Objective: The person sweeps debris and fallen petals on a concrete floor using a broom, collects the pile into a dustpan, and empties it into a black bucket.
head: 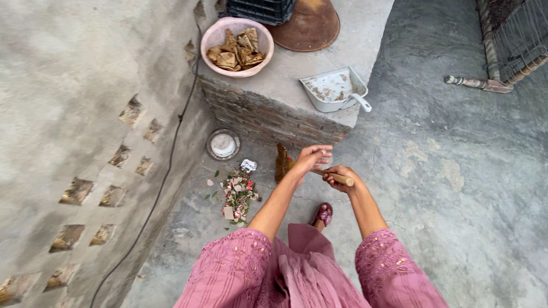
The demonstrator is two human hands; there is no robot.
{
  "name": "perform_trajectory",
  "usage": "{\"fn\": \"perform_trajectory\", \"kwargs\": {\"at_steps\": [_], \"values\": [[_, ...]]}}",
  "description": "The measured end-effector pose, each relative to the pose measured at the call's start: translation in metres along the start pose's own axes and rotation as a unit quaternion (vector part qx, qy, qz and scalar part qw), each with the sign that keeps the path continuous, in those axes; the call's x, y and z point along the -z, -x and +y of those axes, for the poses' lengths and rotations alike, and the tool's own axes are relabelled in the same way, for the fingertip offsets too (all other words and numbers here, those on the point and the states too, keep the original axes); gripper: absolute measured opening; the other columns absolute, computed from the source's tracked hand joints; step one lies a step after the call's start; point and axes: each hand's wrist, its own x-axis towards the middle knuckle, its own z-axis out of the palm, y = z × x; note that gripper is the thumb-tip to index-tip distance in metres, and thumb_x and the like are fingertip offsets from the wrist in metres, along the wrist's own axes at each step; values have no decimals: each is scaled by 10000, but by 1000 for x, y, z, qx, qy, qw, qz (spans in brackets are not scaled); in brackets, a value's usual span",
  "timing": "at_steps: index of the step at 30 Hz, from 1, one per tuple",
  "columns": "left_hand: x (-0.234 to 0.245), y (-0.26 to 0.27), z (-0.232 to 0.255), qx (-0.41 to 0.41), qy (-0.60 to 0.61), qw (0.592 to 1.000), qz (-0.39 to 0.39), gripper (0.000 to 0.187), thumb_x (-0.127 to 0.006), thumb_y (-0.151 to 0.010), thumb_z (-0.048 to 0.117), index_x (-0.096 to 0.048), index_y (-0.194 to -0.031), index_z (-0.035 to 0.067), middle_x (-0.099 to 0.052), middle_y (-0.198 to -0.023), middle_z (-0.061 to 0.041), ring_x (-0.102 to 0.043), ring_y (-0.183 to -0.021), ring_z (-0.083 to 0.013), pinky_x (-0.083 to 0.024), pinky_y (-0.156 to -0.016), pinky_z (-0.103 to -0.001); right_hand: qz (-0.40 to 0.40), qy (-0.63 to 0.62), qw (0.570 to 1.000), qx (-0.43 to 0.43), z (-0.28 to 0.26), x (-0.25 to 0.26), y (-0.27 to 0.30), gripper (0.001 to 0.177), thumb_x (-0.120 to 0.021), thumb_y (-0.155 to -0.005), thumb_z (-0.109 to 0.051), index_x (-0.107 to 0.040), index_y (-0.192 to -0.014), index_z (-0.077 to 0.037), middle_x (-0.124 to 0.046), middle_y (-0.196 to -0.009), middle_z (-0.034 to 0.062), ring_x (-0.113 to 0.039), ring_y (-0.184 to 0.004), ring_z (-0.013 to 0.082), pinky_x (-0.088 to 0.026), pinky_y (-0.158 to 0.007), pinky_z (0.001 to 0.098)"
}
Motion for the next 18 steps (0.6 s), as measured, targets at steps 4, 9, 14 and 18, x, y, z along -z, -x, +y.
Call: {"fn": "perform_trajectory", "kwargs": {"at_steps": [4, 9, 14, 18], "values": [[-21, -66, 7, 18, 54, 998, 21, 318, -526, -1035, 230, -697, -1300, 180, -724, -1252, -30, -691, -1055, -127, -537, -860, -298, -12, -36, 999, -19, -16, 18, -26, 173, -533, -977, -133, -554, -993, 38, -610, -767, 91, -542, -511, 98, -483, -435, 200], [-49, -175, -16, 25, 120, 991, 52, 312, -589, -996, 229, -711, -1274, 156, -706, -1200, -6, -665, -1033, -131, -538, -856, -330, -39, -62, 996, -59, -65, 59, -47, 164, -557, -991, -134, -538, -987, 28, -603, -782, 89, -551, -525, 96, -493, -437, 194], [-70, -266, -18, 51, 221, 960, 165, 587, -757, -885, 342, -557, -1386, 111, -635, -1265, -38, -588, -1155, -205, -528, -908, -421, -35, -53, 994, -85, -109, 94, -55, 189, -596, -970, -176, -555, -945, 7, -610, -754, 82, -546, -508, 100, -482, -413, 194], [-77, -314, -12, 81, 212, 955, 190, 739, -792, -840, 428, -467, -1420, 104, -609, -1303, -95, -578, -1195, -251, -496, -919, -442, -10, -40, 992, -118, -136, 106, -64, 219, -634, -936, -207, -596, -873, 0, -645, -736, 90, -561, -500, 106, -488, -414, 195]]}}
